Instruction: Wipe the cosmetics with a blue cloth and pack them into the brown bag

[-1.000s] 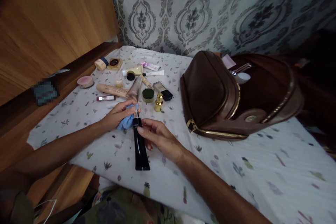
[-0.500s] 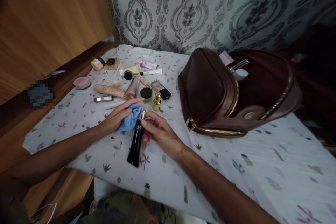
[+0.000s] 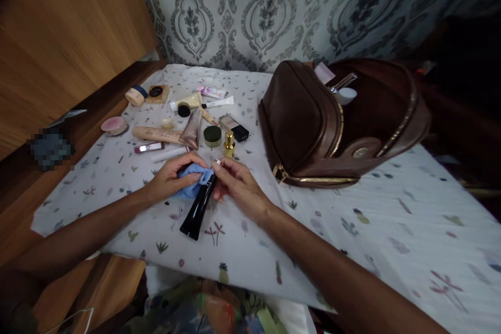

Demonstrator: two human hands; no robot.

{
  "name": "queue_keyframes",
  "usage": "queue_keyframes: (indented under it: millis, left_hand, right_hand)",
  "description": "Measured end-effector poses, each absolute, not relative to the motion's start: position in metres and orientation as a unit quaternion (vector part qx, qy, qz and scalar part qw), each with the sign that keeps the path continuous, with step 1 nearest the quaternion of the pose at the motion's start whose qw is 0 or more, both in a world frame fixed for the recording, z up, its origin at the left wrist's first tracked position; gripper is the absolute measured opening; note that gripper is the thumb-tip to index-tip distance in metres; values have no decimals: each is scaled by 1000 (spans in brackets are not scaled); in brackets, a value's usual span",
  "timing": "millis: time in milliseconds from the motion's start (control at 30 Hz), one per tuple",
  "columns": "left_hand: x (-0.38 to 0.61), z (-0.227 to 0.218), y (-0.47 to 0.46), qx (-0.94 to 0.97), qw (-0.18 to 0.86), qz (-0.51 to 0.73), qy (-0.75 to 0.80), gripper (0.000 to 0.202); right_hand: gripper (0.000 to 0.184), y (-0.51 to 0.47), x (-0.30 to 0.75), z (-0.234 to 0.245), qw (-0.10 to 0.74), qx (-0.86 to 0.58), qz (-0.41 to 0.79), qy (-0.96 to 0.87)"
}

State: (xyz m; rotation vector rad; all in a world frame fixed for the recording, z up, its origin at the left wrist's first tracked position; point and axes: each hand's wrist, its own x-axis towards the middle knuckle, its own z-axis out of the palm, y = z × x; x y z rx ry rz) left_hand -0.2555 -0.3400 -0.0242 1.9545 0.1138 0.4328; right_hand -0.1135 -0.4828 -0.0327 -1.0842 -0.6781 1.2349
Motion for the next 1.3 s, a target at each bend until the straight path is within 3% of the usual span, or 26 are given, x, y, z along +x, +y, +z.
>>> queue_keyframes:
  millis: [467, 700, 800, 1000, 1300]
  left_hand:
    - [-257, -17, -331, 829, 549, 94, -53, 17]
    - [-261, -13, -330, 811, 583, 42, -30, 24]
    - [-262, -16, -332, 816, 574, 73, 19, 28]
    - [-253, -21, -343, 847, 467, 248, 52, 23]
    - [-267, -8, -346, 885, 433, 163, -59, 18]
  right_hand:
    - [44, -485, -100, -31, 675, -487, 490, -259]
    - [42, -486, -98, -27, 683, -477, 497, -243]
    - [42, -486, -101, -26, 676, -478, 500, -254]
    - [46, -486, -110, -29, 645, -481, 515, -297]
    - [48, -491, -108, -30, 669, -493, 487, -269]
